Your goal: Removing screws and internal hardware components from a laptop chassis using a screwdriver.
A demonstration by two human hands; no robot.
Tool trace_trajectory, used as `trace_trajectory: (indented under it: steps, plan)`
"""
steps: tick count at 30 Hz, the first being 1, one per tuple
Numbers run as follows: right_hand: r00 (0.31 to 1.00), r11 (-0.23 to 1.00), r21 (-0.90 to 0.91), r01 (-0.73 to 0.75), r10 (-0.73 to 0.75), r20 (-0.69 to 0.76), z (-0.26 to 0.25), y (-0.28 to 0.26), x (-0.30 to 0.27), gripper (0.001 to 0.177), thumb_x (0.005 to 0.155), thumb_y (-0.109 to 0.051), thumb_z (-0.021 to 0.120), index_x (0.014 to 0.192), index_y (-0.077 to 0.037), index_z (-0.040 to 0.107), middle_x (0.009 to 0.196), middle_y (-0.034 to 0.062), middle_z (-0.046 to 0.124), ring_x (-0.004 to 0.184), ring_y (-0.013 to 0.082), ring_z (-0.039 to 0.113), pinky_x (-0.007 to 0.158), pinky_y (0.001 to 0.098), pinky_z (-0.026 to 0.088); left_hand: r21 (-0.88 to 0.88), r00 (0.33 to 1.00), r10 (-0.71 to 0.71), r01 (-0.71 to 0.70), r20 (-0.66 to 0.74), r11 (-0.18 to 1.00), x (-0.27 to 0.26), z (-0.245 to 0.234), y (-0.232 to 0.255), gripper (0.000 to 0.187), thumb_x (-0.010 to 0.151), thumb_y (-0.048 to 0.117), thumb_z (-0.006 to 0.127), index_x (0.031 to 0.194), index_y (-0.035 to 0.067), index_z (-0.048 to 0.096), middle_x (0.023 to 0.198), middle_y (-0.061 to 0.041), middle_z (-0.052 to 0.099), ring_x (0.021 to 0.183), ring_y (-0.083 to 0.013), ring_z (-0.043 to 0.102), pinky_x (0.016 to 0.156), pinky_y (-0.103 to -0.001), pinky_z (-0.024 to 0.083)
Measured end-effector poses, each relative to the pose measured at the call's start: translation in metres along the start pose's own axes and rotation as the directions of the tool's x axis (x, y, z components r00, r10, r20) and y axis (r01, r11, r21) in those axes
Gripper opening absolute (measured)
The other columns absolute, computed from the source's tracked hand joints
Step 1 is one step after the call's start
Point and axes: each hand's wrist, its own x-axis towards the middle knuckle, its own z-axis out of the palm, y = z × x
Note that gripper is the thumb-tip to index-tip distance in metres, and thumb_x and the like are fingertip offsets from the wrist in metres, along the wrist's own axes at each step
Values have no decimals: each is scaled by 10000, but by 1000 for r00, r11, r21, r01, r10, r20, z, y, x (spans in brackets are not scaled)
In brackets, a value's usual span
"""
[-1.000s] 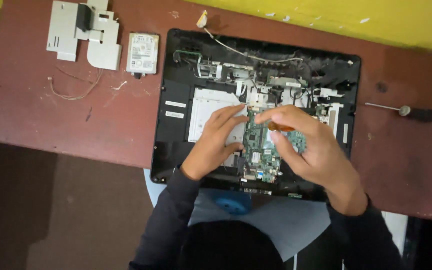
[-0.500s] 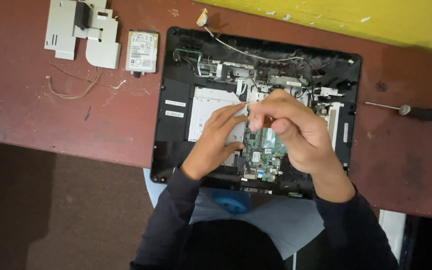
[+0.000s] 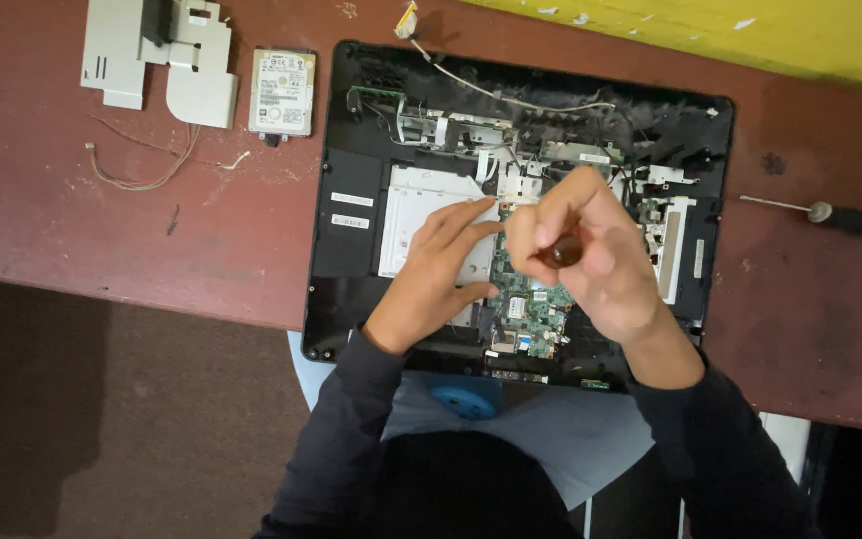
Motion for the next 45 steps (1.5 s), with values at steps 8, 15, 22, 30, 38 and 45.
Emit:
trace_trajectory:
  steps: [8,15,22,30,38,45]
  plan:
    - [999,998,-65,1,2,45,-2,-14,2,178,1160,-305,420,1141,-139,483,974,96,567,794,179,573,794,329,532,105,1000,-3,2,3,994,2,1,3,937,686,181,1011,1443,84,467,1663,-166,288,1508,-423,334,1191,-608,358]
    - [1000,948,-317,-23,23,-4,-19,-19,-6,421,1145,-398,374,1152,-35,587,1105,111,586,1041,212,632,960,312,587,109,1000,-26,24,9,994,4,0,7,1039,726,189,984,1545,90,352,1657,-189,287,1533,-432,289,1230,-605,328]
    - [1000,997,-70,21,-20,24,-2,-7,-4,308,1174,-376,389,1227,-106,527,830,33,477,758,148,465,797,310,449,86,1000,-6,5,10,996,0,3,4,1107,700,197,1011,1559,64,325,1653,-205,303,1549,-430,266,1239,-614,307]
    - [998,999,-28,22,-20,68,0,-16,-4,141,1118,-299,465,1118,-163,431,776,10,399,703,139,390,718,310,363,114,1000,-23,22,8,993,1,7,4,1130,653,196,1023,1545,60,344,1631,-200,341,1530,-417,282,1238,-582,303]
    - [995,969,-229,-87,97,29,-15,-31,-15,395,1160,-292,373,1321,4,579,1168,106,525,1095,207,588,1016,320,568,96,1000,-18,17,3,995,1,5,5,1071,708,149,994,1551,87,336,1648,-196,311,1540,-428,267,1244,-602,292]
    - [998,995,-82,-59,55,-41,-4,-9,-13,394,1175,-368,385,1321,-43,552,884,37,534,837,143,510,874,313,445,116,1000,-10,10,-3,993,1,7,2,1062,713,173,998,1545,95,342,1639,-199,309,1536,-430,273,1234,-612,316]
